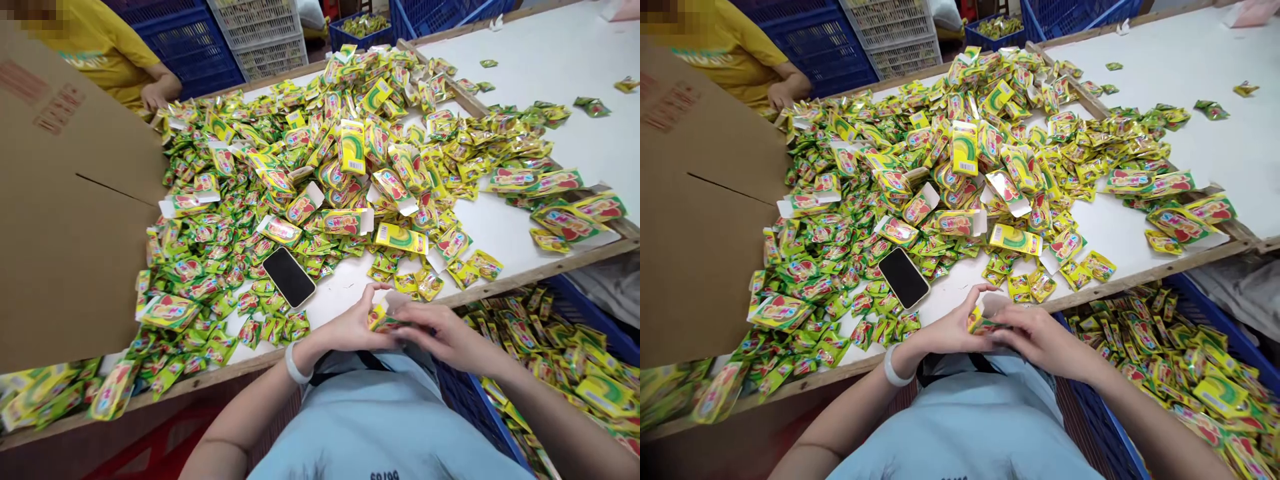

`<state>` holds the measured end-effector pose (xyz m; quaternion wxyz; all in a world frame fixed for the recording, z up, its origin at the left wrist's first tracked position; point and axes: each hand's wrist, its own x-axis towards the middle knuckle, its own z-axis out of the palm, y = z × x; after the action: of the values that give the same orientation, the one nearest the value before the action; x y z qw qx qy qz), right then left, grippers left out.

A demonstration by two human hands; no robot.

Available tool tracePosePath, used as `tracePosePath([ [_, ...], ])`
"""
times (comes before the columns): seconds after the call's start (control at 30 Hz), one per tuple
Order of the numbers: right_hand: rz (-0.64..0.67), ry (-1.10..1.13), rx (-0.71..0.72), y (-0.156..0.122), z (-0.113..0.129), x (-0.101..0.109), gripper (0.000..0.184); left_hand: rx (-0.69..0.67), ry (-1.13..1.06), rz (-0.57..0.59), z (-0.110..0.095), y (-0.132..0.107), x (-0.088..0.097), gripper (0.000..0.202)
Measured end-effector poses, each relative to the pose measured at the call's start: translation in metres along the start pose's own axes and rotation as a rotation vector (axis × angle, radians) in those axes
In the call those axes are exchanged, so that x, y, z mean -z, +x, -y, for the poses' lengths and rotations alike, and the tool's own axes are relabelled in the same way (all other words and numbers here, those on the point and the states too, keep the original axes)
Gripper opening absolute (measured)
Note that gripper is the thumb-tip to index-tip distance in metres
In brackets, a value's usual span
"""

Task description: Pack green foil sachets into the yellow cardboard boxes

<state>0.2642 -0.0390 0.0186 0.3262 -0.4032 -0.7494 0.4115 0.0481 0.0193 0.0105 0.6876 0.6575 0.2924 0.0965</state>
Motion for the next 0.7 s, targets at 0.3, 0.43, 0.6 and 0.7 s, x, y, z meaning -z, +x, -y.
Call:
tracePosePath([
  [0.3,-0.885,-1.108,-0.569,-0.028,-0.038,0.132,0.053,-0.294,1.066,-0.259,0.038,0.054,0.029,0.052],
  [0.43,-0.682,-0.919,-0.193,-0.007,-0.045,0.091,0.037,-0.351,1.259,-0.240,0.052,0.062,0.033,0.037],
  [0.6,-0.234,-0.892,0.025,0.032,-0.055,0.021,0.033,-0.371,1.222,-0.291,0.062,0.040,0.048,0.041],
  [0.7,-0.024,-1.034,0.013,0.053,-0.062,0.001,0.037,-0.388,1.190,-0.251,0.068,0.024,0.052,0.050],
])
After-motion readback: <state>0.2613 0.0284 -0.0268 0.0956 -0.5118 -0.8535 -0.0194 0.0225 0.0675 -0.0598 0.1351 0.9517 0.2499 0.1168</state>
